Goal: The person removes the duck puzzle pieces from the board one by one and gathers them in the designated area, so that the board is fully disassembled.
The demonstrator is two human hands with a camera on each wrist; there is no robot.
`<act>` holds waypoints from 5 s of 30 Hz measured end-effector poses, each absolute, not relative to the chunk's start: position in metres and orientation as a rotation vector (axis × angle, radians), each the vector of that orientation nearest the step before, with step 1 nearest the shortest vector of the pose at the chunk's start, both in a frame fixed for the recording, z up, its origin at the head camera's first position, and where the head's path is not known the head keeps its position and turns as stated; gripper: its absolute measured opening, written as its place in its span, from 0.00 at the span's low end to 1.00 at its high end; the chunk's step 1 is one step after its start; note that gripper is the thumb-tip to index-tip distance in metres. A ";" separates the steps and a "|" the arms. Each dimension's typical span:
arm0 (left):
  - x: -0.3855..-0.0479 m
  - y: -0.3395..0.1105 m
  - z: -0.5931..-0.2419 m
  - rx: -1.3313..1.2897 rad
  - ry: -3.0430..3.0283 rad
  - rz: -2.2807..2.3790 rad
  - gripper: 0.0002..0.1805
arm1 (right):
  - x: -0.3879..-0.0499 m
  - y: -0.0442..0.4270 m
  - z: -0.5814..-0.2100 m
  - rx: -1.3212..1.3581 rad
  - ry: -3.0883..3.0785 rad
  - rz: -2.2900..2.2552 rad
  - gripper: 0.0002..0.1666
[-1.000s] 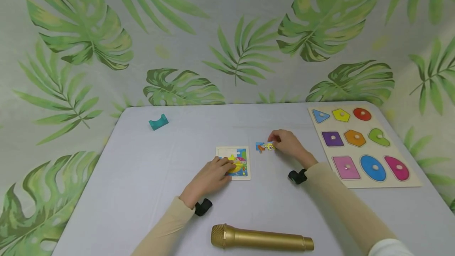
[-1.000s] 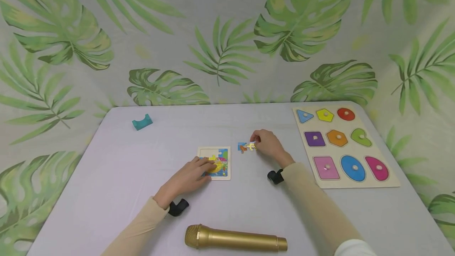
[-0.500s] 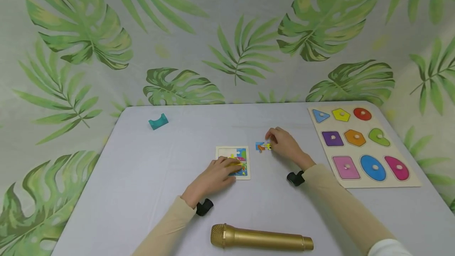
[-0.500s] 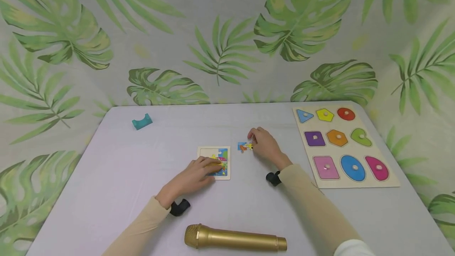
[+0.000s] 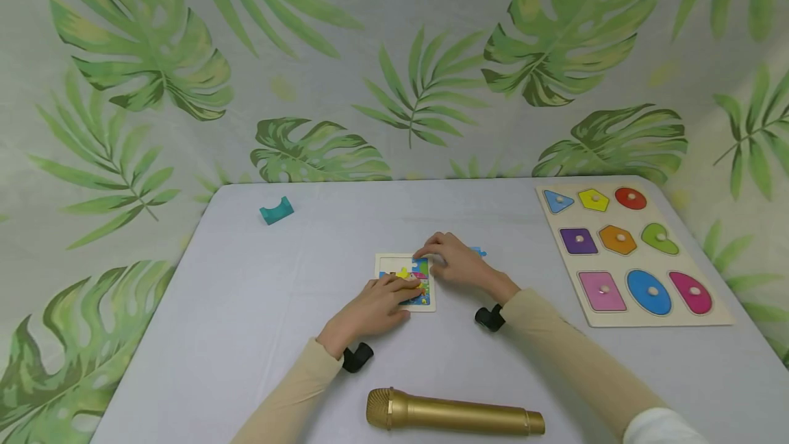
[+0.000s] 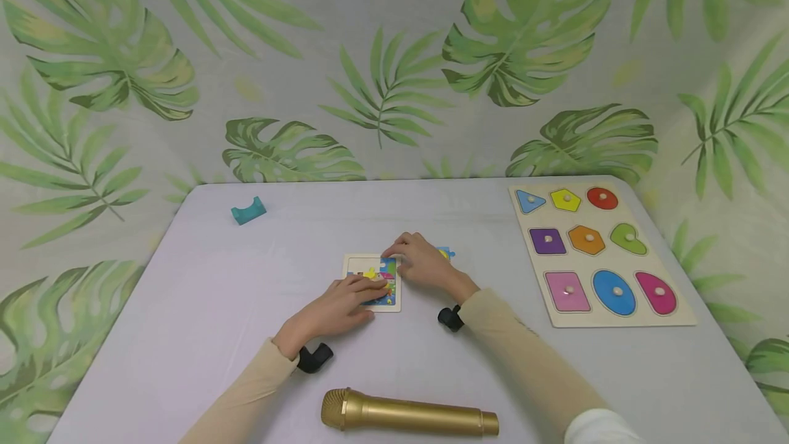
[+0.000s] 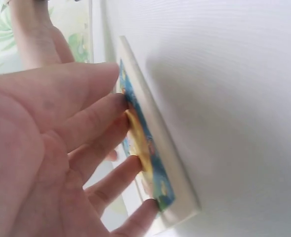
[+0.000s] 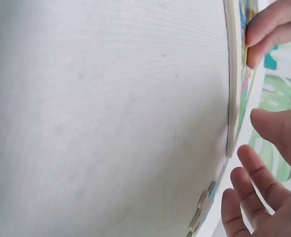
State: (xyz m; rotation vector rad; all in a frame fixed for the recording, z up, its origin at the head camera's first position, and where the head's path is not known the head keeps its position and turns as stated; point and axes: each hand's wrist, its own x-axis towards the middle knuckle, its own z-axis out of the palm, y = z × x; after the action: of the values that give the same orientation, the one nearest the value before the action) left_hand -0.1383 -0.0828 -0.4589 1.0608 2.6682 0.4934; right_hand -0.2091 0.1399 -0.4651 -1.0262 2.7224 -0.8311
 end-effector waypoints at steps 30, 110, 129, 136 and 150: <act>-0.139 -0.080 -0.453 0.983 2.606 0.524 0.24 | -0.209 0.121 -0.466 -0.888 2.570 -1.085 0.20; -0.135 -0.099 -0.461 1.107 2.643 0.588 0.22 | -0.184 0.133 -0.459 -0.837 2.604 -1.120 0.14; -0.133 -0.095 -0.457 1.046 2.635 0.597 0.21 | -0.183 0.121 -0.468 -0.836 2.696 -1.046 0.19; -0.133 -0.095 -0.457 1.071 2.638 0.568 0.21 | -0.185 0.124 -0.469 -0.855 2.667 -1.079 0.17; -0.133 -0.092 -0.454 1.087 2.652 0.542 0.21 | -0.189 0.154 -0.467 -0.557 2.373 -1.453 0.17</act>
State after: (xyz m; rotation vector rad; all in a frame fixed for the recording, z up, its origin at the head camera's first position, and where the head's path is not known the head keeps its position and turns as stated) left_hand -0.1325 -0.0917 -0.4543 1.0865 2.6524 0.5419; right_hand -0.1885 0.1545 -0.4670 -0.5574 2.3725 -1.4530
